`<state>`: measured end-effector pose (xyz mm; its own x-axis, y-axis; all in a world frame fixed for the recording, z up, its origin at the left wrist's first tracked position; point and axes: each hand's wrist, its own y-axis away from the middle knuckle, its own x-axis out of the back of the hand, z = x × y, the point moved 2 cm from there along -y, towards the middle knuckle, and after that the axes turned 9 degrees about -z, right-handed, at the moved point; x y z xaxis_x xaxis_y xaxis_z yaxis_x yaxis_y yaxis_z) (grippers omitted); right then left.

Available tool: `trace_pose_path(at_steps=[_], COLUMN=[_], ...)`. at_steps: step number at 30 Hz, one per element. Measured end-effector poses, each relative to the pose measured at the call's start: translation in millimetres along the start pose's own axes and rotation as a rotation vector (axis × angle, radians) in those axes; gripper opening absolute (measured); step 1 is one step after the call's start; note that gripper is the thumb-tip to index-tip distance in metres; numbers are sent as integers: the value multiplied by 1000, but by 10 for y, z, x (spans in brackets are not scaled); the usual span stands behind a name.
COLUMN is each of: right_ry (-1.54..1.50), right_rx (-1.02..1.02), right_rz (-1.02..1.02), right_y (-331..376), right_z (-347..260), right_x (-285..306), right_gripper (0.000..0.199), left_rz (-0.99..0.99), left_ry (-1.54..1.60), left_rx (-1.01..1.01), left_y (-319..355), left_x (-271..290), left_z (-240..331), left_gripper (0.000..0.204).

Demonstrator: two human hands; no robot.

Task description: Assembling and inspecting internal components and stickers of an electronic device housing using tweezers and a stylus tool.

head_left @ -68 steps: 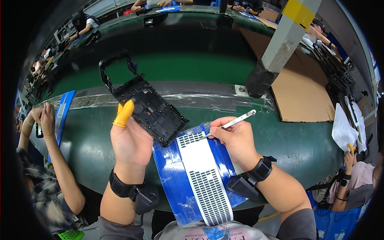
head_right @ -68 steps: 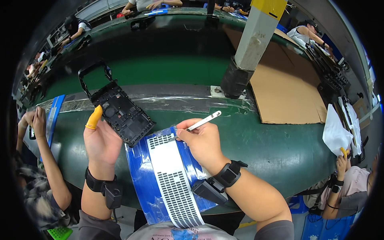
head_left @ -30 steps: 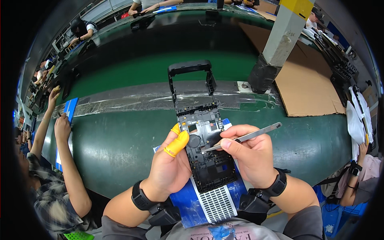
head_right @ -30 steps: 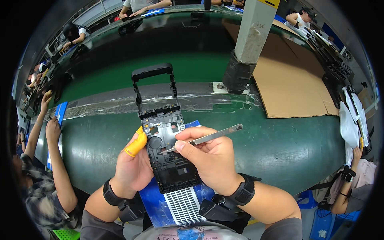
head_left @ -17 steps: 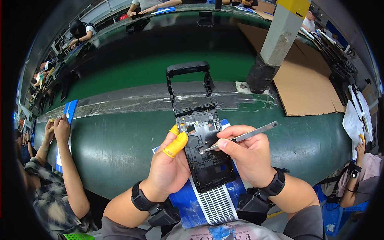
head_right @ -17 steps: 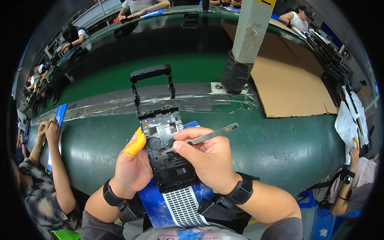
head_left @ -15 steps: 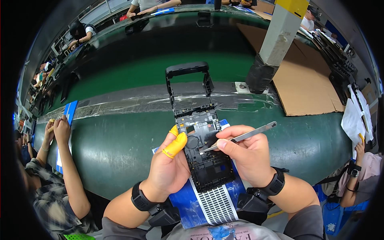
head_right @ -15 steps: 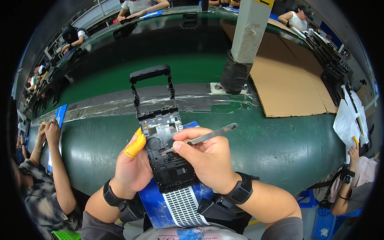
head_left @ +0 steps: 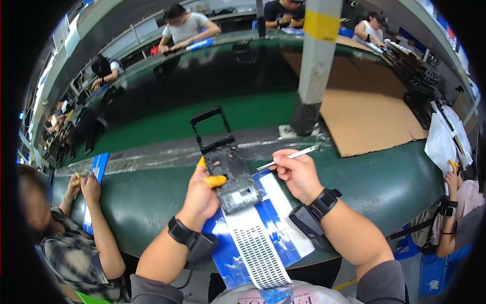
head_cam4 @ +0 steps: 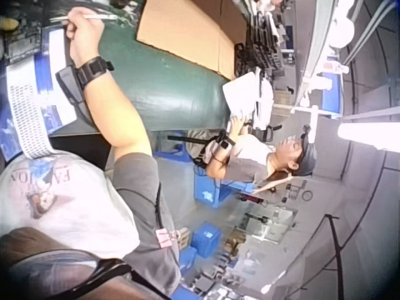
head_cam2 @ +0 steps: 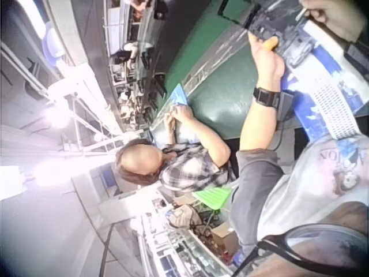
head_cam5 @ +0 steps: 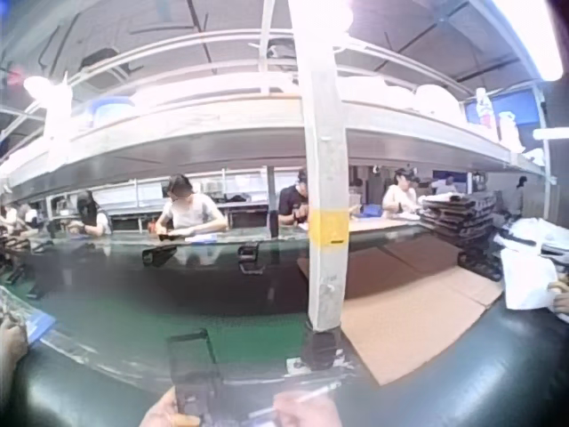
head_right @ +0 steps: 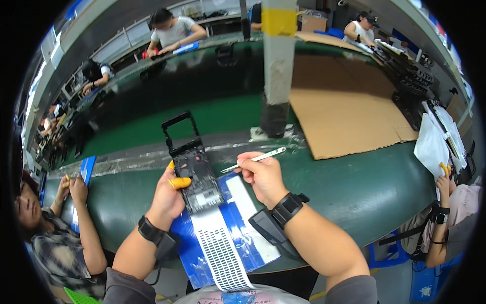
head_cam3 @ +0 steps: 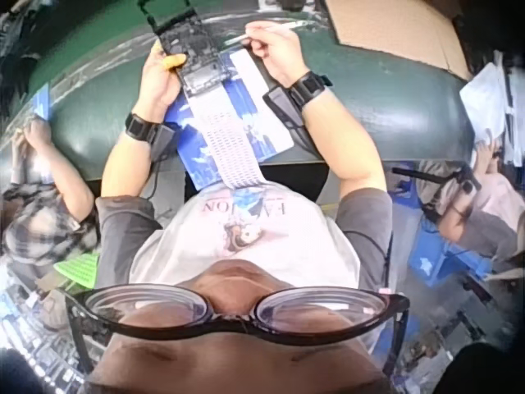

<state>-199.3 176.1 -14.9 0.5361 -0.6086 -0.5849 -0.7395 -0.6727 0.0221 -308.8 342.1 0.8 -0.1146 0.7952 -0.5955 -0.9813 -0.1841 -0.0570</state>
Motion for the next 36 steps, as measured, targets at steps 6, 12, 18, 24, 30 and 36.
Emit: trace_pose_path(at_steps=[6, 12, 18, 24, 30, 36], right_ry=[-9, -17, 93, 187, 247, 204], right_rx=[12, -11, -13, -6, -8, 46], right_rz=[-53, -54, -55, -57, -49, -45], right_y=[6, -19, 38, 75, 51, 91], right_z=[59, 113, 47, 107, 116, 20], right_x=[-33, 16, -31, -95, -109, -150], right_gripper=[11, 11, 9, 9, 8, 9], left_rz=[260, 219, -81, -124, -156, -293], left_ry=[62, -679, -694, -817, -922, -1291], left_rx=[-121, -159, -12, 66, 15, -1], left_y=[-1204, -658, -65, -36, -4, 107], left_x=[777, 598, 497, 593, 566, 190], left_z=[626, 425, 230, 239, 240, 353], left_gripper=[31, 32, 27, 31, 31, 39])
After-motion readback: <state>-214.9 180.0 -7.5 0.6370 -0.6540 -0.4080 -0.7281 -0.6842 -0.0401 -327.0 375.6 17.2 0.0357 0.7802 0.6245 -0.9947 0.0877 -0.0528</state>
